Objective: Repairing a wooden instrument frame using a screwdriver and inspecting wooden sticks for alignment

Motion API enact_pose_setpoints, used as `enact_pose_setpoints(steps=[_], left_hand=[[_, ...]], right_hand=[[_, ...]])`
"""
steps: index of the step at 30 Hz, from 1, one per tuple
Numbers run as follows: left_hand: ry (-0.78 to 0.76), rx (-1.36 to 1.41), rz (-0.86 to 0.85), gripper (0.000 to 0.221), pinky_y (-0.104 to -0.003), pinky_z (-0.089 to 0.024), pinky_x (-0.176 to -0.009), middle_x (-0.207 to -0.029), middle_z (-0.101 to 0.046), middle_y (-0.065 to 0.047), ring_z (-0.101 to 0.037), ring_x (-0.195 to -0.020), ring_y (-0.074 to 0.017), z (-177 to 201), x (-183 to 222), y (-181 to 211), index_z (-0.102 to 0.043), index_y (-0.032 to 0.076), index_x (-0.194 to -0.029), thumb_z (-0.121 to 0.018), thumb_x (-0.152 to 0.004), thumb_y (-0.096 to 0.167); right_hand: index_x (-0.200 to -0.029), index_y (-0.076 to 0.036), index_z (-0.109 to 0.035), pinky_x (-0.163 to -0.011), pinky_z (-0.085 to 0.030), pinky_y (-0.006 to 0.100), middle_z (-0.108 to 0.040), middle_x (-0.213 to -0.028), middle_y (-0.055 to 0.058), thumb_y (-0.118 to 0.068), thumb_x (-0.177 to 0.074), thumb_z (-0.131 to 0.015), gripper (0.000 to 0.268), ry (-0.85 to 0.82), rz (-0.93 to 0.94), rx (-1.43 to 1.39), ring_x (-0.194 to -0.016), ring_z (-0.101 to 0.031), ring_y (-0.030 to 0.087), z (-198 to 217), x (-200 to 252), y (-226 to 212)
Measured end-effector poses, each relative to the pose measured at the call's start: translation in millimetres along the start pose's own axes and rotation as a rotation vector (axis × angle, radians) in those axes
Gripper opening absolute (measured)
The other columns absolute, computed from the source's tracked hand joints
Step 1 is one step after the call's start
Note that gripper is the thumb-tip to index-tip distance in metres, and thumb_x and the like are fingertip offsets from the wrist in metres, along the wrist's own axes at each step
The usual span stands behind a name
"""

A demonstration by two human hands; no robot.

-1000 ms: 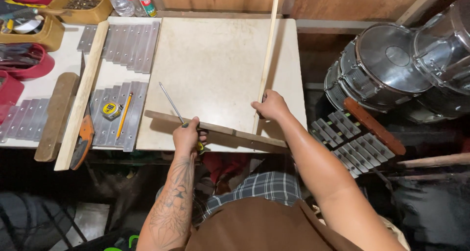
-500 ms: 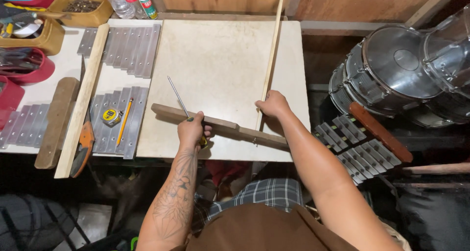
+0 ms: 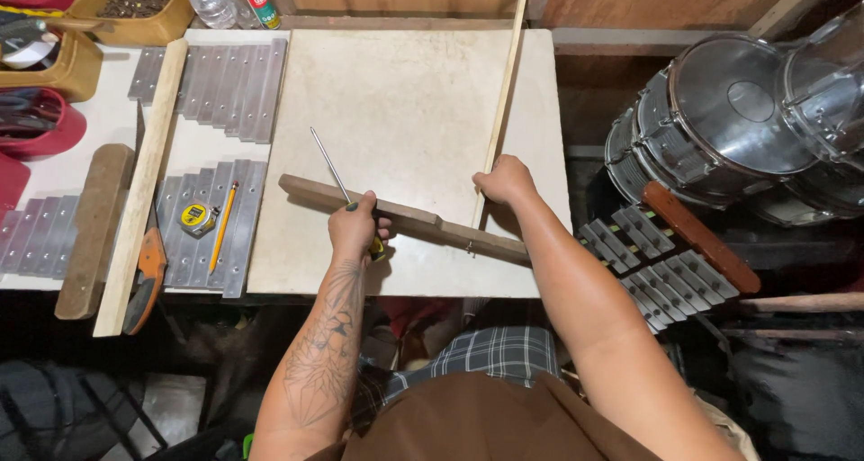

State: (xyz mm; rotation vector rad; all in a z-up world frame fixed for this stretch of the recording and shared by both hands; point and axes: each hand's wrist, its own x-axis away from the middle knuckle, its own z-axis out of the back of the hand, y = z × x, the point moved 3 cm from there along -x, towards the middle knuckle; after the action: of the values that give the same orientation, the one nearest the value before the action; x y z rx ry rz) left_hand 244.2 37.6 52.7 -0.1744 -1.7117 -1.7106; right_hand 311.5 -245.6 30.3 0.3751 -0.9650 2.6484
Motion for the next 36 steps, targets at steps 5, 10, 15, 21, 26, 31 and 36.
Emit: enact_pose_setpoints(steps=[5, 10, 15, 21, 26, 31, 36], left_hand=[[0.002, 0.027, 0.000, 0.042, -0.040, -0.060, -0.044, -0.072, -0.071, -0.025, -0.069, -0.046, -0.0256, -1.5, -4.1, -0.3, -0.061, -0.007, -0.107, -0.067, -0.095, 0.032], [-0.002, 0.013, -0.029, 0.041, -0.039, -0.060, -0.044, -0.071, -0.072, -0.022, -0.068, -0.046, -0.0242, 8.8, 8.8, -5.9, -0.060, -0.005, -0.107, -0.069, -0.093, 0.033], [0.014, -0.366, -0.280, 0.044, -0.049, -0.052, -0.091, -0.100, -0.068, -0.025, -0.067, -0.098, -0.0386, 38.9, 54.3, -30.9, -0.066, 0.002, -0.125, -0.063, -0.085, 0.021], [-0.199, -0.449, -0.270, 0.062, -0.059, -0.050, -0.102, -0.130, -0.062, -0.039, -0.057, -0.124, -0.0564, 81.5, 137.9, -57.0, -0.049, 0.010, -0.152, -0.061, -0.093, 0.026], [-0.254, -0.491, -0.366, 0.055, -0.031, -0.054, -0.090, -0.106, -0.079, -0.002, -0.074, -0.096, -0.0183, 104.5, 138.2, -154.7, -0.059, 0.021, -0.130, -0.066, -0.076, 0.016], [-0.408, -0.541, -0.463, 0.059, -0.034, -0.048, -0.102, -0.127, -0.075, -0.004, -0.071, -0.115, -0.0233, 102.2, 150.5, -178.0, -0.059, 0.020, -0.136, -0.064, -0.078, 0.021], [-0.393, -0.592, -0.287, 0.053, -0.034, -0.049, -0.065, -0.061, -0.065, -0.007, -0.055, -0.050, -0.0211, 90.2, 160.3, -168.5, -0.060, 0.028, -0.139, -0.061, -0.086, 0.033]], right_hand=[[-0.107, 0.003, -0.071, -0.088, -0.058, 0.051, -0.073, -0.103, 0.022, -0.035, -0.078, -0.073, 0.048, 0.016, -0.001, 0.014, -0.109, -0.070, 0.042, -1.8, -9.2, 1.2], [-0.102, 0.004, -0.071, -0.091, -0.056, 0.052, -0.073, -0.101, 0.026, -0.043, -0.084, -0.075, 0.051, 0.027, 0.019, -0.037, -0.109, -0.070, 0.046, 26.1, 32.6, -21.5], [-0.117, -0.007, -0.072, -0.096, -0.055, 0.048, -0.076, -0.108, 0.017, -0.057, -0.090, -0.069, 0.057, 0.048, -0.050, -0.074, -0.116, -0.069, 0.036, 40.3, 57.2, -11.0], [-0.126, -0.009, -0.068, -0.099, -0.053, 0.047, -0.076, -0.111, 0.013, -0.058, -0.096, -0.063, 0.058, 0.025, 0.036, 0.031, -0.118, -0.068, 0.033, 32.0, 32.7, 15.5], [-0.143, -0.010, -0.052, -0.098, -0.049, 0.045, -0.065, -0.132, 0.014, -0.054, -0.091, -0.063, 0.069, -0.203, 0.065, 0.212, -0.118, -0.064, 0.033, 52.0, 128.7, -31.1], [-0.129, -0.009, -0.062, -0.090, -0.052, 0.048, -0.065, -0.121, 0.017, -0.048, -0.084, -0.075, 0.061, -0.249, 0.285, 0.507, -0.105, -0.065, 0.036, 16.8, 137.6, 3.9], [-0.112, -0.008, -0.062, -0.084, -0.052, 0.052, -0.063, -0.108, 0.015, -0.042, -0.096, -0.057, 0.038, -0.121, 0.395, 0.624, -0.101, -0.062, 0.038, -6.9, 127.1, 7.6]])
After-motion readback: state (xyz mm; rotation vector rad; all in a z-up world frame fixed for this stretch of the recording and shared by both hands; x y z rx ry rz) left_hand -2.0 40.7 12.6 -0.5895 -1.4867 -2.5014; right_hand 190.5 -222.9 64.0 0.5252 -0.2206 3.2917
